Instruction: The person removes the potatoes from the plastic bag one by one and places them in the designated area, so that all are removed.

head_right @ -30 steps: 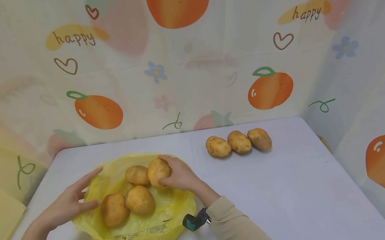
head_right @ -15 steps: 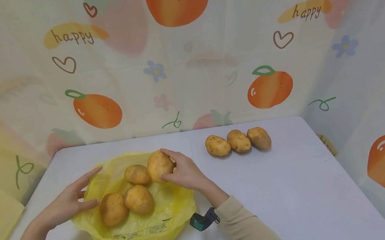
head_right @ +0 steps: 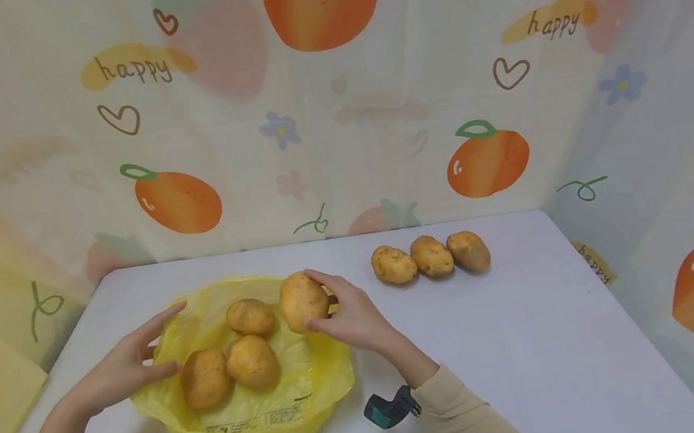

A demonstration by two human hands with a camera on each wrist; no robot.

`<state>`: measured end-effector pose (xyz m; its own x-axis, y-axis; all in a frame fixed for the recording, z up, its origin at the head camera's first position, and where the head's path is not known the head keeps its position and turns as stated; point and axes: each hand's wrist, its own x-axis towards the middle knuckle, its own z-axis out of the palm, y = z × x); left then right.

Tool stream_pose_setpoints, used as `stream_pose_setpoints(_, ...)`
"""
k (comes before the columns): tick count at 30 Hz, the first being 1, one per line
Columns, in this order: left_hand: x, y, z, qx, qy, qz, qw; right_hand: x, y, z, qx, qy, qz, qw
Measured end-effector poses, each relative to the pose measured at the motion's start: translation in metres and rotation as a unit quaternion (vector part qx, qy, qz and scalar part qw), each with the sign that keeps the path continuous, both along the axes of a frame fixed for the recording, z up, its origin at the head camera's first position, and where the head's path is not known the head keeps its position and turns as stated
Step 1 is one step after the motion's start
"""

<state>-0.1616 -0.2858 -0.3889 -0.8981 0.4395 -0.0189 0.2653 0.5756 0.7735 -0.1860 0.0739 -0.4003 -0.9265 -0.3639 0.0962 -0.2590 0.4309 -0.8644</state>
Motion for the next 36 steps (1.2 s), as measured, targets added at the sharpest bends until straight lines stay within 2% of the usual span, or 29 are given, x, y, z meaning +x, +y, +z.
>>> stream_pose_setpoints(5, -0.001, 0.001, 0.000, 0.007, -0.014, 0.000, 0.9999, 0.006, 0.011, -0.003, -0.004, 0.005, -0.016, 0.9999)
stream_pose_setpoints(10, -0.001, 0.002, 0.000, 0.014, -0.028, 0.002, 0.9995, 0.010, 0.021, -0.001, -0.034, 0.006, -0.023, 0.9991)
stream_pose_setpoints(20, 0.001, 0.003, -0.001, 0.019, -0.037, 0.005, 0.9991, 0.019, 0.042, -0.004, -0.068, -0.003, -0.074, 0.9950)
stream_pose_setpoints(25, 0.000, 0.002, -0.001, 0.009, -0.027, 0.005, 0.9996, 0.019, 0.058, -0.011, -0.077, -0.002, -0.086, 0.9933)
stream_pose_setpoints(30, -0.001, 0.002, 0.000, 0.000, -0.016, 0.005, 0.9999, 0.016, 0.073, -0.018, -0.065, -0.009, -0.097, 0.9931)
stream_pose_setpoints(36, 0.000, 0.002, 0.000, -0.005, -0.004, 0.003, 1.0000, 0.015, 0.086, -0.024, -0.030, 0.001, -0.111, 0.9934)
